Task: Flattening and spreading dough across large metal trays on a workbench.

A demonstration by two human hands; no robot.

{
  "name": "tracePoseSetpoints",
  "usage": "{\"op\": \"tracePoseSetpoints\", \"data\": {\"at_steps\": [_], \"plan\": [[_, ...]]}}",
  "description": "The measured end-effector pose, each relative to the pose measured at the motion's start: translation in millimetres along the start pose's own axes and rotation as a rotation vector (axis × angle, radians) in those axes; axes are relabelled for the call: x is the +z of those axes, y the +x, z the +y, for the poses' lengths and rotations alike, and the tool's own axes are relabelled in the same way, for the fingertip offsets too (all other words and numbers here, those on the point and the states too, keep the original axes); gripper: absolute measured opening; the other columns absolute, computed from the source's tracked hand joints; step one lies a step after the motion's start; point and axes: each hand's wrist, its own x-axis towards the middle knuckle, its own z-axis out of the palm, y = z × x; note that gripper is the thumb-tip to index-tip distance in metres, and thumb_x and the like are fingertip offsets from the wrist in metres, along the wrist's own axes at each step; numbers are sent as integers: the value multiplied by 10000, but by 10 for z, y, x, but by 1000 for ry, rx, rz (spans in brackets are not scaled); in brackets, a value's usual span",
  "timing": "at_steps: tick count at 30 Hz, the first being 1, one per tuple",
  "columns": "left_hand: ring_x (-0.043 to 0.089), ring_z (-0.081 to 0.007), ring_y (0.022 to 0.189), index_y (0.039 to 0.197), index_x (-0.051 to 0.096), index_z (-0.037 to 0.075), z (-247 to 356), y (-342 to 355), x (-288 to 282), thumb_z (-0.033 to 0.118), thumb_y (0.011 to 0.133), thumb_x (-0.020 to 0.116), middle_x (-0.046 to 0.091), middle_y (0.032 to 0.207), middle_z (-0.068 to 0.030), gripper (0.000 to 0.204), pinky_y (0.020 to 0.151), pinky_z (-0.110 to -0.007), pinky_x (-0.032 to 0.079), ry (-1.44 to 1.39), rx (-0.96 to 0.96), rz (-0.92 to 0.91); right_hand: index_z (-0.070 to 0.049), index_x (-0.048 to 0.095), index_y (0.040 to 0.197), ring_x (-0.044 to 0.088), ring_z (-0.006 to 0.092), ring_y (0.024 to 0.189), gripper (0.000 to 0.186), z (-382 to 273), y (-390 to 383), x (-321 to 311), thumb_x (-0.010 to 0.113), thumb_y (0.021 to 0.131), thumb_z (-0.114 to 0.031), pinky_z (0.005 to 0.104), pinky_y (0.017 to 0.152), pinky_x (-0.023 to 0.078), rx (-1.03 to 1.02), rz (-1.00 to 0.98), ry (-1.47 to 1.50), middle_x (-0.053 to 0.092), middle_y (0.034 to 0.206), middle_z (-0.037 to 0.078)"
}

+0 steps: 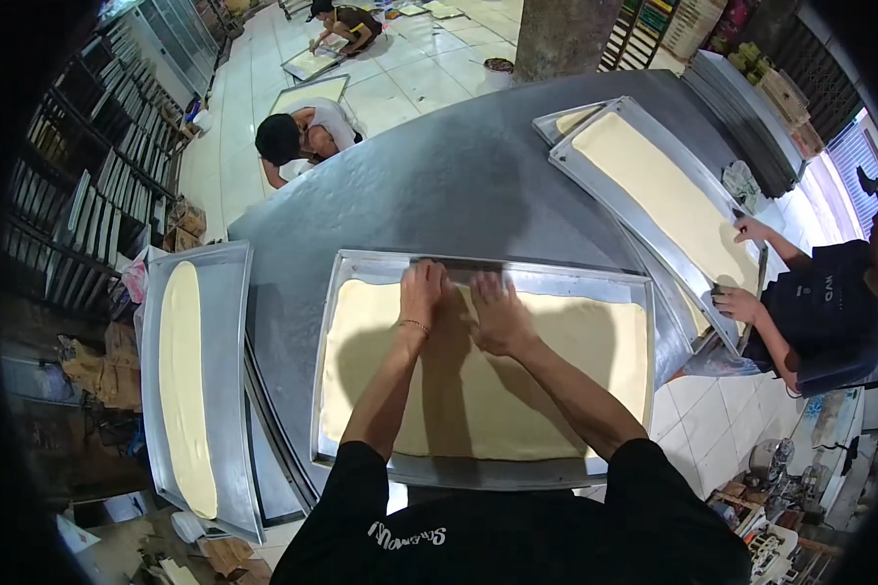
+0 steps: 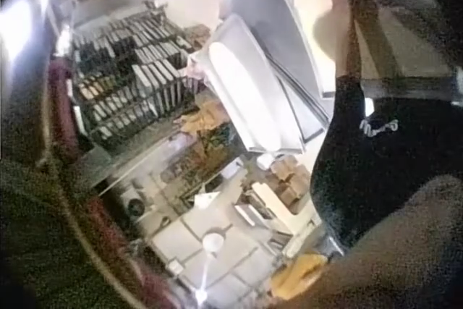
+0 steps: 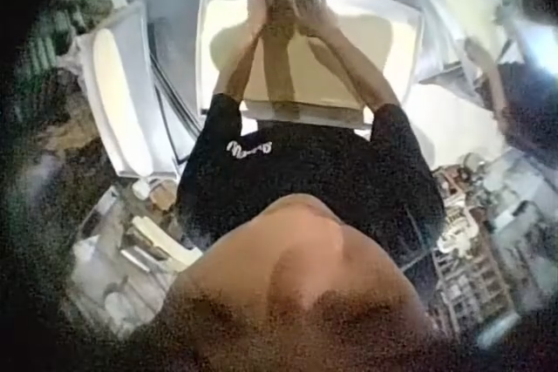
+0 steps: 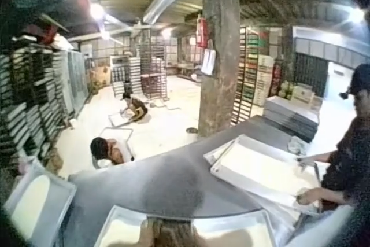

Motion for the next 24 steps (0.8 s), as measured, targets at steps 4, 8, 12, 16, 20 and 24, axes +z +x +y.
{"op": "tracePoseSetpoints", "data": {"at_steps": [4,8,12,16,20,24], "plan": [[502,-264,832,908,561,92,-164,-120,-206,146,739,581,542,932,-69,178,770,-360,400,58,-2,-33,54,186,1403,158,389,1366,710,-160,142,61,269,919,-459,502,1100,109,-58,-4,-11,203,1466,231],[482,-281,856,942,554,85,-244,-186,-547,133,776,544,533,952,-99,173,802,-368,392,129,-171,72,50,170,1408,113,394,1374,742,-338,236,135,294,901,-477,496,1101,109,-130,-30,-67,156,1482,223],[487,-303,882,964,545,66,-613,-377,-718,140,800,516,535,968,-113,182,822,-381,394,229,-217,86,47,163,1411,83,395,1378,762,-630,368,167,304,893,-494,492,1104,101,-188,-21,-66,131,1489,220],[490,-312,926,994,542,59,-849,-490,-858,138,805,508,538,1009,-122,207,866,-386,388,231,-213,-20,48,160,1411,75,392,1380,767,-844,486,165,306,892,-498,491,1107,95,-216,-12,-59,121,1491,219],[488,-314,987,1030,542,58,-950,-620,-1014,130,801,508,538,1069,-129,243,923,-387,372,282,-199,-82,51,163,1408,84,389,1379,763,-1114,589,211,306,895,-494,493,1107,94,-263,-22,-31,125,1489,222],[466,-322,1098,1126,525,42,-780,-553,-1288,124,802,500,523,1167,-147,336,999,-376,335,449,-248,93,55,171,1404,104,390,1376,753,-1246,742,174,305,900,-488,502,1104,99,-315,-40,9,144,1483,227]]}}
